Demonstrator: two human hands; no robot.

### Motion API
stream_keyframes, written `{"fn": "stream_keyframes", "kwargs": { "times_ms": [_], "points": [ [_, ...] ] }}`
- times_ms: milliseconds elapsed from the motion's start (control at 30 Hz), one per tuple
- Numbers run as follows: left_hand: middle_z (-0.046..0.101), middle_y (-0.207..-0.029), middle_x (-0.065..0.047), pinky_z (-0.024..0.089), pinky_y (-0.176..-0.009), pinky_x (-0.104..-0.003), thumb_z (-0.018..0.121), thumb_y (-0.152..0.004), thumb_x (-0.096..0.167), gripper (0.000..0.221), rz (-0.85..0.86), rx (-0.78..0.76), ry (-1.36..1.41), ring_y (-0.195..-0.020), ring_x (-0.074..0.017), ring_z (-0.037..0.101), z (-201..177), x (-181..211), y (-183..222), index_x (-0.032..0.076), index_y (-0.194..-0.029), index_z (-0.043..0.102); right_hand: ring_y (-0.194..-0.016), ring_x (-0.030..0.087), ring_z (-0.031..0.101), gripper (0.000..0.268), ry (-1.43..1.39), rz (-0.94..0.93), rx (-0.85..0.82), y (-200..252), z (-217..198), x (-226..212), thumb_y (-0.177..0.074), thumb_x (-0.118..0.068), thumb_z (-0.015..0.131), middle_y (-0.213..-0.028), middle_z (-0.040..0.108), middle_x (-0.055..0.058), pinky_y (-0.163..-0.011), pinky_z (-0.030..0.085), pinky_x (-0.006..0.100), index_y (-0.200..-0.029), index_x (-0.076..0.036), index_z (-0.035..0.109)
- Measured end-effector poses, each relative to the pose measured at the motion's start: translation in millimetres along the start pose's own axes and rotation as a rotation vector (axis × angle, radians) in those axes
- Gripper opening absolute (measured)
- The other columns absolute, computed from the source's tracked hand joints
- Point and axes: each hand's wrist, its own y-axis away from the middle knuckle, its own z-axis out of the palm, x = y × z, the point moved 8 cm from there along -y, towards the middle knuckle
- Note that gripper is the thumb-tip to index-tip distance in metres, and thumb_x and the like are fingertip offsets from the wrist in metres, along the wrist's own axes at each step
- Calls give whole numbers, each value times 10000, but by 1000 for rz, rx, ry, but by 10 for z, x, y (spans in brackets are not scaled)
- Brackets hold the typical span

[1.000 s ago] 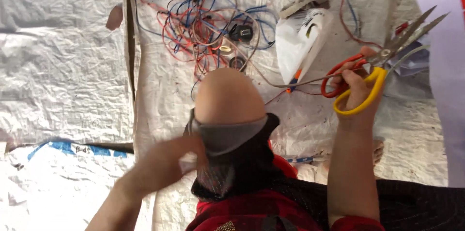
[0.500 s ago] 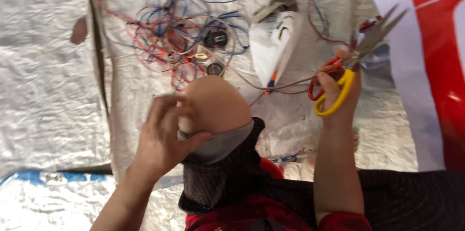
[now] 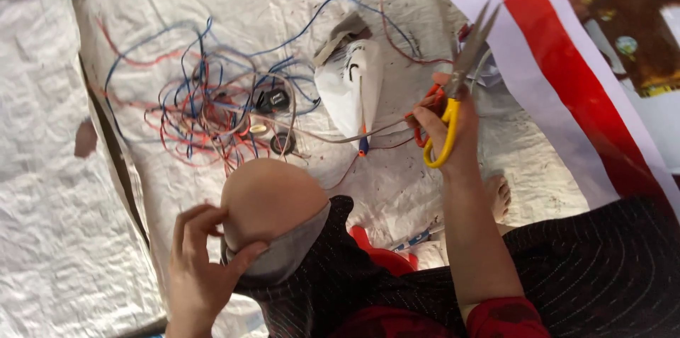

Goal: Stripping insulation from electrical wires using scissors while sitting on the floor.

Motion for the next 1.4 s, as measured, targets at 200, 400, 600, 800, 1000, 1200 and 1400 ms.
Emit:
{"fn": "stream_keyframes", "kwargs": {
  "times_ms": [200, 400, 600, 800, 1000, 1200, 1400],
  "points": [
    [630, -952, -87, 510, -749, -363, 942, -625, 283, 516, -56, 17, -182, -824, -233, 613, 7, -87, 85, 27, -957, 642, -775, 166, 634, 507, -97, -8, -27, -6, -6, 22, -927, 23, 641, -1006, 566, 76, -709, 587, 277, -1396, -50, 463],
    [595, -1113, -103, 524, -841, -372, 935, -645, 223, 584, 29, 14, -124, -931, -241, 600, 31, 4, 80, 25, -1107, 638, -734, 183, 661, 484, -51, -37, -24, 11, -69, -28, -945, 14, 614, -977, 581, 79, -698, 576, 269, -1403, -34, 461],
    [588, -1180, -145, 548, -853, -390, 926, -640, 219, 619, 45, -5, -125, -1012, -283, 597, 50, 38, 3, -7, -1119, 605, -742, 192, 674, 470, -52, -80, -26, 5, -84, -41, -963, 18, 591, -995, 568, 81, -663, 566, 261, -1409, -28, 447],
    [619, -968, -82, 536, -646, -322, 914, -660, 223, 460, -12, -80, -152, -709, -190, 614, -1, 72, 11, 19, -943, 614, -743, 208, 665, 467, -108, -41, -21, 24, -58, -71, -962, -6, 562, -1011, 541, 93, -668, 557, 272, -1411, -32, 434],
    [690, -1041, -61, 512, -696, -382, 842, -732, 238, 356, 399, -106, -200, -820, -273, 666, 20, 1162, -540, 105, -1042, 728, -686, 184, 656, 470, -180, -5, 30, 86, -45, -163, -932, 28, 557, -932, 577, 75, -645, 570, 270, -1378, -85, 468],
    [595, -1327, -287, 477, -994, -632, 712, -903, 200, 569, 547, -530, 240, -1221, -556, 568, 1274, 1570, -1127, 14, -1407, 525, -630, 320, 717, 478, -188, -45, 194, 144, -188, -295, -947, 10, 659, -802, 628, 189, -568, 650, 392, -1367, -67, 445],
    [740, -936, -103, 602, -747, -450, 621, -1010, 208, 170, 407, -541, 431, -883, -346, 742, 1990, 1218, -1360, 149, -1157, 686, -541, 207, 614, 501, -16, -88, 188, 121, -215, -364, -938, -9, 676, -827, 570, 136, -488, 551, 288, -1370, -47, 427]
  ]
}}
